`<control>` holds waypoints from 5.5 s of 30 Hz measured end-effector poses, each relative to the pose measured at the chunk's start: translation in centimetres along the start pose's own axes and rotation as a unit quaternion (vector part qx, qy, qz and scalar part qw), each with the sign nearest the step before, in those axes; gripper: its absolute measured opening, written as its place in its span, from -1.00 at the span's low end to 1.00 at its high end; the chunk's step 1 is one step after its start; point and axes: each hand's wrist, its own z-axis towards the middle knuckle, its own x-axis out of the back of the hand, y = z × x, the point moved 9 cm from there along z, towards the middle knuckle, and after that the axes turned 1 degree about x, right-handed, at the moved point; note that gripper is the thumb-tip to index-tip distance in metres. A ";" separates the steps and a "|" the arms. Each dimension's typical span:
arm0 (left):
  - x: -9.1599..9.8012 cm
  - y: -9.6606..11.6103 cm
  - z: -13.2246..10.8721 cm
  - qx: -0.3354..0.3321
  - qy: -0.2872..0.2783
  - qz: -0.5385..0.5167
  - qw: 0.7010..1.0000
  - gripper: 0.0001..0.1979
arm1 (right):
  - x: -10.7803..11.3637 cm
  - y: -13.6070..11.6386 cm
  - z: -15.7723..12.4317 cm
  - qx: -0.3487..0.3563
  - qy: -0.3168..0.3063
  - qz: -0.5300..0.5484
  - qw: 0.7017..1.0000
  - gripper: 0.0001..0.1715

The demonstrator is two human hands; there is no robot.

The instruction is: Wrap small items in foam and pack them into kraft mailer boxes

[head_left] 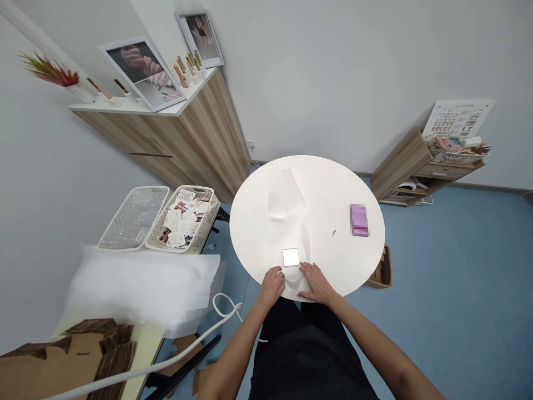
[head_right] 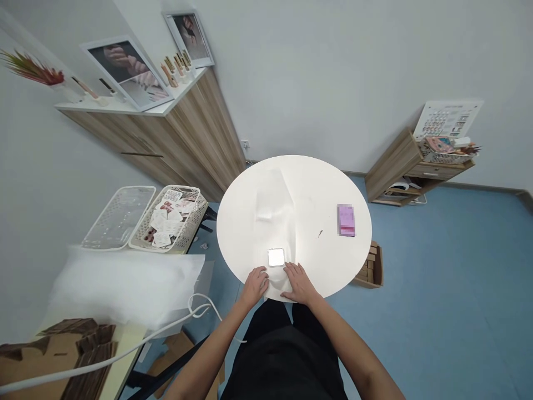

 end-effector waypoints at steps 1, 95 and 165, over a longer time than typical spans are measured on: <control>0.3 0.1 0.4 0.000 -0.002 -0.014 1.000 -0.84 | -0.4 0.3 -0.8 -0.011 -0.009 -0.007 1.000 -0.14; -0.3 -0.8 8.6 -0.018 -0.145 -0.069 0.987 -0.66 | 2.7 4.5 6.2 -0.070 -0.055 -0.024 0.996 -0.72; -3.8 2.6 7.2 -0.037 -0.013 0.156 0.987 -0.23 | 3.2 10.3 7.0 -0.242 0.099 -0.045 0.964 -0.51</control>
